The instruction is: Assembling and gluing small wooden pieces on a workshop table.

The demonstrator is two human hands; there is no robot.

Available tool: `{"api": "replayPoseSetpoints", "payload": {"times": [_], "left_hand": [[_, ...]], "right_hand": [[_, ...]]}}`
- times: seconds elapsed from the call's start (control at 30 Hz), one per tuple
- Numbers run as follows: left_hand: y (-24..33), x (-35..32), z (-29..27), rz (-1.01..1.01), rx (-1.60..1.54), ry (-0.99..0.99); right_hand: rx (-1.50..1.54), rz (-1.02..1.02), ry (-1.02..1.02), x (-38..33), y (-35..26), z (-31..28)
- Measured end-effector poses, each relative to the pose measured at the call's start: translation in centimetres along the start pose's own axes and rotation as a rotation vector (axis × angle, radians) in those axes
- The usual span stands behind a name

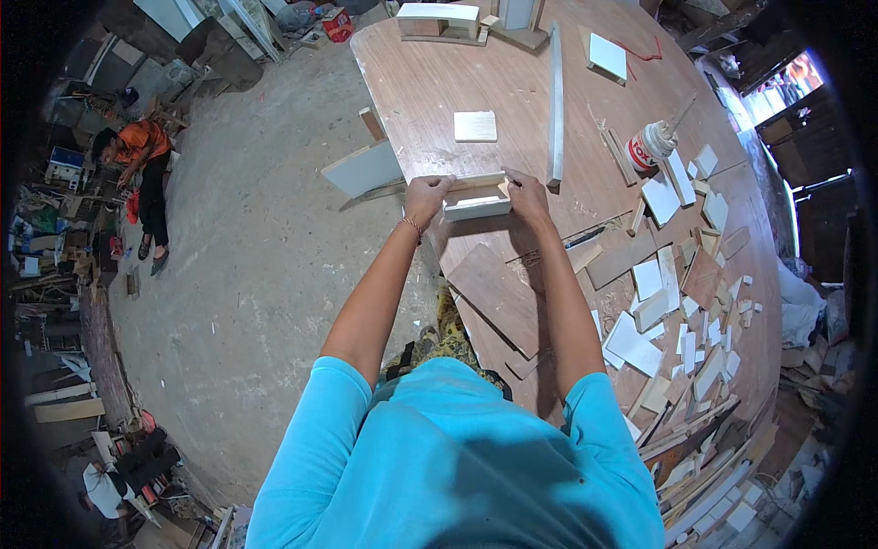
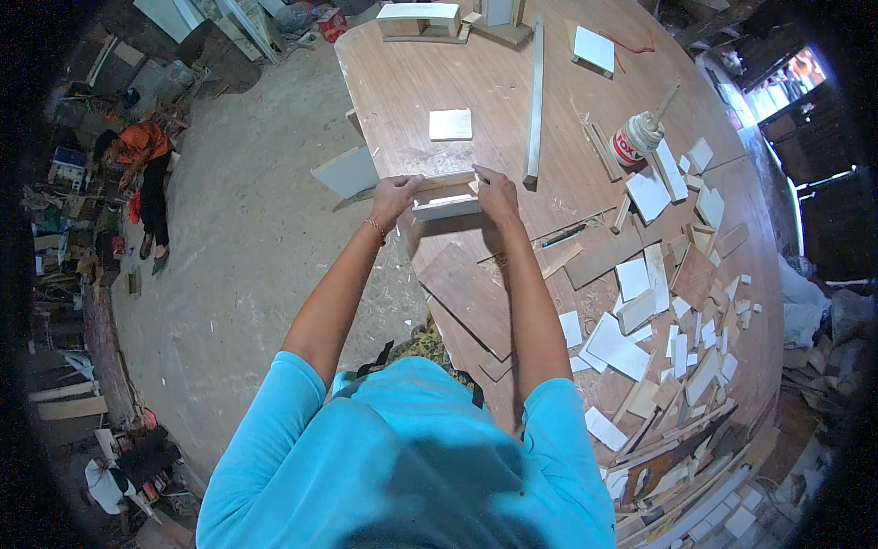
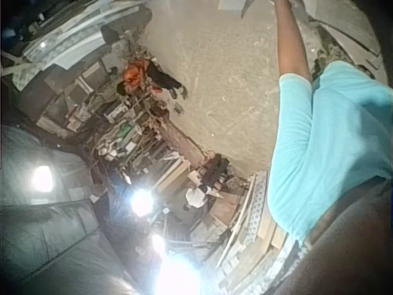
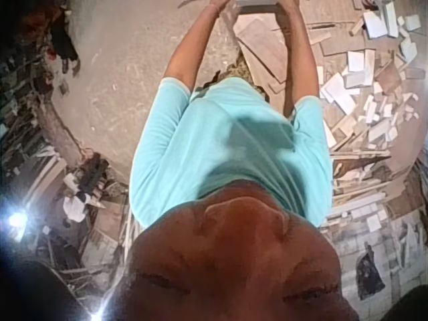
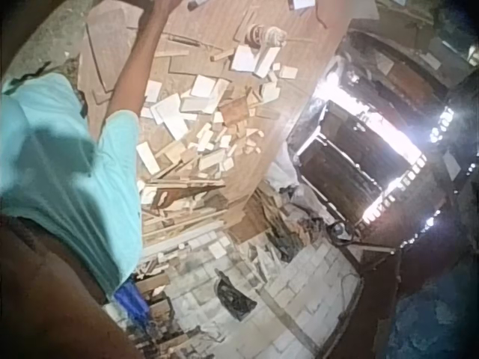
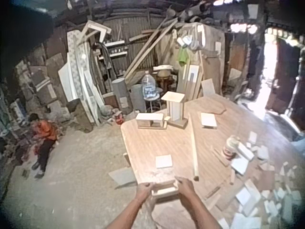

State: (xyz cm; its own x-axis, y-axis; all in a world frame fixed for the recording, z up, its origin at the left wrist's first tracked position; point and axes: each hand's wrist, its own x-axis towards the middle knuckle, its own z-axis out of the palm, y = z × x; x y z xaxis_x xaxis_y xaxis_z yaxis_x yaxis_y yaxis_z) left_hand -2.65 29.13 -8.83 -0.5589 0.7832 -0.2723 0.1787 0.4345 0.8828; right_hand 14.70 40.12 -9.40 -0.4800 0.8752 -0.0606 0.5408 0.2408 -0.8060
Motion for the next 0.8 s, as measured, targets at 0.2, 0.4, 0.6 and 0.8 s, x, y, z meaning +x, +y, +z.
{"api": "replayPoseSetpoints", "payload": {"times": [0.2,0.4,0.6,0.8], "left_hand": [[-0.1,0.3,-0.2,-0.012,0.043,0.019],[0.0,0.3,-0.2,-0.006,0.074,-0.003],[-0.5,-0.6,1.0,0.089,-0.096,0.119],[-8.2,-1.3,0.7,-0.223,-0.194,0.099]], "right_hand": [[-0.024,0.019,-0.063,0.5,0.3,0.0],[0.012,0.026,-0.006,0.7,1.0,0.2],[0.041,0.108,0.179,-0.4,2.6,-0.5],[0.336,0.478,0.477,-2.1,2.1,3.3]]}}
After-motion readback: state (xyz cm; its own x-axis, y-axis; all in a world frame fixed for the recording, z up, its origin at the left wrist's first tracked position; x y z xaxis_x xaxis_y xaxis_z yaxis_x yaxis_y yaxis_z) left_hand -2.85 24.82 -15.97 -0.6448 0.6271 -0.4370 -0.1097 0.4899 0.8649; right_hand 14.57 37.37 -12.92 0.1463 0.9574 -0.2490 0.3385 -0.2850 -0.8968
